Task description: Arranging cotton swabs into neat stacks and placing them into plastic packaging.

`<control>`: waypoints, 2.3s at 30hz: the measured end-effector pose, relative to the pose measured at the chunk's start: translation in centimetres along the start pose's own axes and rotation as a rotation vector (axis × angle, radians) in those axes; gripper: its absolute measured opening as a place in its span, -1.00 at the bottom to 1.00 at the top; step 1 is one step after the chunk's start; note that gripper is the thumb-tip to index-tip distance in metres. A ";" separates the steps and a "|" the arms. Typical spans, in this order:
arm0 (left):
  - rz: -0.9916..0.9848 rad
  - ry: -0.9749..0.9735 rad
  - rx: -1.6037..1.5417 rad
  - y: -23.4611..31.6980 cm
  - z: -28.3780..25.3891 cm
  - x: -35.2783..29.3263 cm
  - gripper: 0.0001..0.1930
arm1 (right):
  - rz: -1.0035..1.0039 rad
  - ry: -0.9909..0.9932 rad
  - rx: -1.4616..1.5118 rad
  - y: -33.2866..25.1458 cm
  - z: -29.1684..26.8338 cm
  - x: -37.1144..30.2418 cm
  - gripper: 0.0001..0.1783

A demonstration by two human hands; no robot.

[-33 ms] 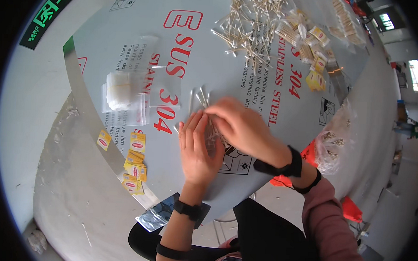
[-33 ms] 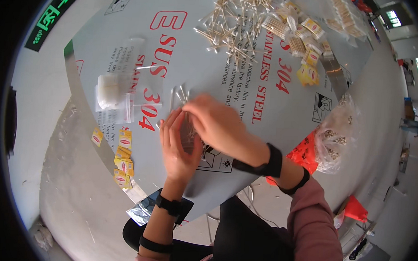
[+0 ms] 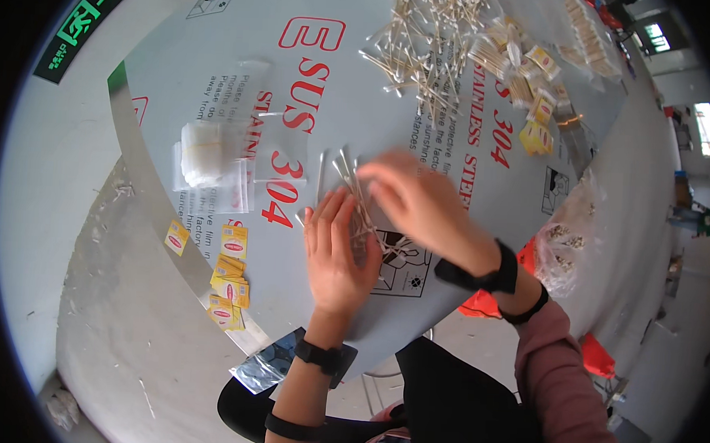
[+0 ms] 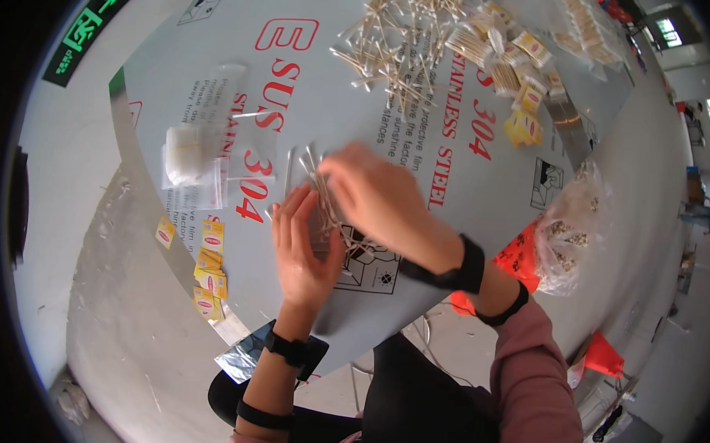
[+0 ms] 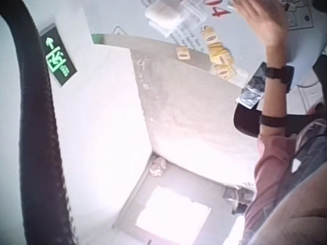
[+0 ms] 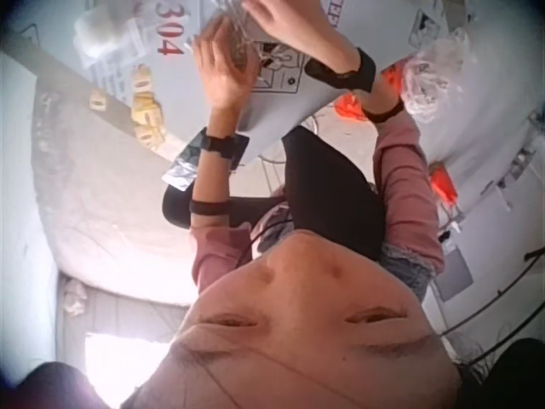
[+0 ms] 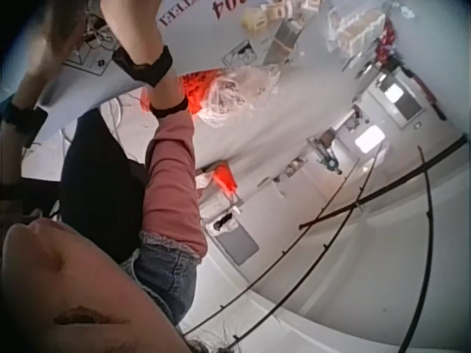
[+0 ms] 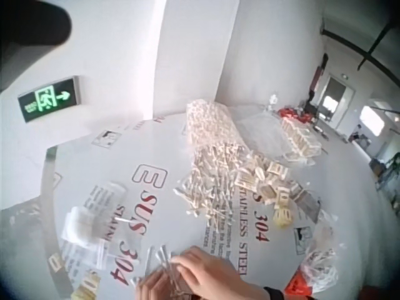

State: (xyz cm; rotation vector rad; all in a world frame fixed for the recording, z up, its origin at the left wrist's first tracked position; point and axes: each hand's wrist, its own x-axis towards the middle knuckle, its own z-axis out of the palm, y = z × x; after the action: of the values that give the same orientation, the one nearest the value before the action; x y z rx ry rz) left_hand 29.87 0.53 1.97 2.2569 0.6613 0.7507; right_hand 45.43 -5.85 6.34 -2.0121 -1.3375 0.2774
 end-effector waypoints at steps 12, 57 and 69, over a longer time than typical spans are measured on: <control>-0.008 -0.044 0.004 0.6 0.1 0.3 -0.46 | -0.224 0.031 -0.405 9.6 -3.2 8.6 -0.93; 0.153 0.019 0.079 -1.2 0.5 -0.2 -0.61 | 0.749 0.369 0.251 4.2 -21.4 -22.1 -0.80; 0.145 0.034 0.080 -0.4 0.6 -0.1 -0.61 | 0.388 0.020 -0.211 6.1 -16.2 -23.8 -0.60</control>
State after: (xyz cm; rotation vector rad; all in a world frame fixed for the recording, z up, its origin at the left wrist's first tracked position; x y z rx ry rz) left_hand 30.07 0.46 1.24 2.3895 0.5568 0.8473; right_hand 47.75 -34.96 9.73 -2.4428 -0.9892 0.2990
